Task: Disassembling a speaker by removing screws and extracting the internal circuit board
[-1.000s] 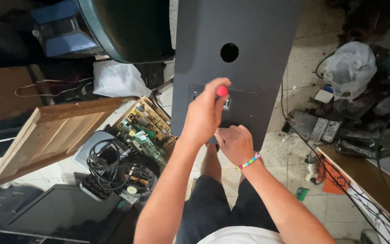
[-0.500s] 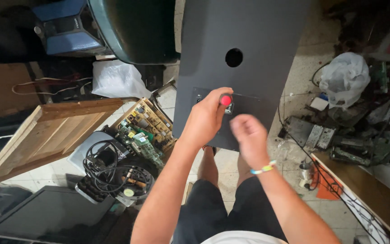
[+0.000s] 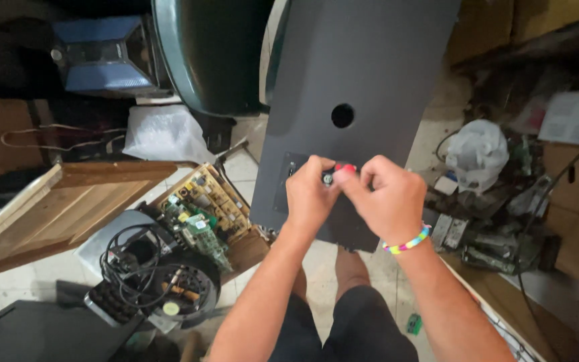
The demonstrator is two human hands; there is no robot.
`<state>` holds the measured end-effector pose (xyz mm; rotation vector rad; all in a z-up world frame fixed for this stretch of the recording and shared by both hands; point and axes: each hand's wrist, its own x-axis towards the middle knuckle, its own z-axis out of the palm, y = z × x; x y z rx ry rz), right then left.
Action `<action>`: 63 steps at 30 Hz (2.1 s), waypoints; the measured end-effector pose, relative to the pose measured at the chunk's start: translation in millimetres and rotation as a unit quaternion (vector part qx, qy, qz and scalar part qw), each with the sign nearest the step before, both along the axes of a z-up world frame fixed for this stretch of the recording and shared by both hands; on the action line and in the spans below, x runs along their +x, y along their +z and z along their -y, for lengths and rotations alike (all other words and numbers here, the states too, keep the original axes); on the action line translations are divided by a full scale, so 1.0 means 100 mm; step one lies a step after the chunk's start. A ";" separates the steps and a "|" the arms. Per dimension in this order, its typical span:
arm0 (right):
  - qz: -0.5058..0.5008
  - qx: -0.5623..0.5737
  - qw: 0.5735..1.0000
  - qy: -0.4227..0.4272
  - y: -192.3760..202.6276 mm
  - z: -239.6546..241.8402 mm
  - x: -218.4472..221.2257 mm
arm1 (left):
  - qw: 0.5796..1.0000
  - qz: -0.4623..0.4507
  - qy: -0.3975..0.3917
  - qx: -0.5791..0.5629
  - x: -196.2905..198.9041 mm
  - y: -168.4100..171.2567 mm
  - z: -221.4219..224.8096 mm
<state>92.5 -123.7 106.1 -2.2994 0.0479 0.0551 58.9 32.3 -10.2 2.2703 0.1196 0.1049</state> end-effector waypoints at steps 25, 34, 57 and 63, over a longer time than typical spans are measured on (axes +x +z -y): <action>0.082 -0.217 0.943 0.240 0.11 -0.15 0.12 | 0.989 0.141 -0.038 -0.007 -0.12 -0.34 -0.07; 0.176 -0.185 0.955 0.149 0.02 -0.16 0.01 | 0.987 0.157 0.009 -0.022 -0.05 -0.26 -0.03; 0.131 -0.042 0.981 0.139 -0.04 -0.15 0.14 | 0.994 0.092 -0.044 -0.038 -0.01 -0.09 0.03; 0.105 -0.005 0.984 0.141 -0.10 -0.11 0.14 | 0.990 0.119 -0.027 -0.067 -0.07 -0.16 0.02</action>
